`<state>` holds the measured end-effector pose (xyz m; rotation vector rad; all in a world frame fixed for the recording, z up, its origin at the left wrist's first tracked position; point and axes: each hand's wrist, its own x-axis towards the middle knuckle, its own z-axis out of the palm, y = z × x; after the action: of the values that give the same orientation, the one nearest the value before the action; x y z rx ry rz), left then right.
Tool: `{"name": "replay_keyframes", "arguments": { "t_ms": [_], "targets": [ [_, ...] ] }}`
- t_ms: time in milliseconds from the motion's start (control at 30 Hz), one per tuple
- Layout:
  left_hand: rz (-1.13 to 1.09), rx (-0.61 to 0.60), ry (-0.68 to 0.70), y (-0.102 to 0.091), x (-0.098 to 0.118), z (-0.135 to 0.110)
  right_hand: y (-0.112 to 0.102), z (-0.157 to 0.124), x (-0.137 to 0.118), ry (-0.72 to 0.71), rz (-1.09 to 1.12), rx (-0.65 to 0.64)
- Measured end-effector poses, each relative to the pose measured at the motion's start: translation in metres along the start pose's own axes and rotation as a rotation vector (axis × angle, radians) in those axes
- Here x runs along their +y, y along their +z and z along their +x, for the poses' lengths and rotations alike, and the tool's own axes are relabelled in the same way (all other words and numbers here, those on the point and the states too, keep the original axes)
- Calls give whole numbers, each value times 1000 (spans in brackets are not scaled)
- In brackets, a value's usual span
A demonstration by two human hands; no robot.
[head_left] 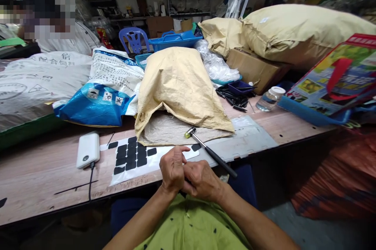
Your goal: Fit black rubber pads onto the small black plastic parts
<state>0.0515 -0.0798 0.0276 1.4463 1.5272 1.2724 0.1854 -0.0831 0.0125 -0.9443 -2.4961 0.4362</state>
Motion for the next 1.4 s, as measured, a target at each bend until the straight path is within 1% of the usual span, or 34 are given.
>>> {"name": "replay_keyframes", "arguments": {
  "t_ms": [100,233,367,433,567,633,700,800,933,1033,1167,1300,1400],
  "targets": [
    [-44,18,28,-1,3,-2,-3,-1,2,-37,4,40],
    [-158,15,12,1,8,-3,-6,-2,4,-78,21,115],
    [-199,-10,-8,3,10,2,-8,0,7,-82,53,118],
    [-145,-42,-53,-1,8,9,-10,1,12,-36,78,132],
    [110,-150,-118,-13,-4,23,-18,-1,22,96,157,159],
    [202,-193,-136,-15,-12,24,-20,-3,24,113,203,148],
    [273,-209,-132,-13,-17,22,-20,-4,24,112,252,143],
    [362,-166,-119,-8,-21,15,-16,-6,22,131,329,152],
    [421,-114,-143,-5,-22,10,-11,-7,21,164,372,149],
    [437,-115,-151,-5,-23,8,-11,-8,20,180,376,129],
    [450,-123,-128,-3,-24,4,-7,-9,18,185,372,121],
    [462,-98,-105,-2,-23,3,1,-6,15,137,355,194],
    [448,-98,-114,-4,-22,6,3,-1,13,102,324,243]
  ]
}}
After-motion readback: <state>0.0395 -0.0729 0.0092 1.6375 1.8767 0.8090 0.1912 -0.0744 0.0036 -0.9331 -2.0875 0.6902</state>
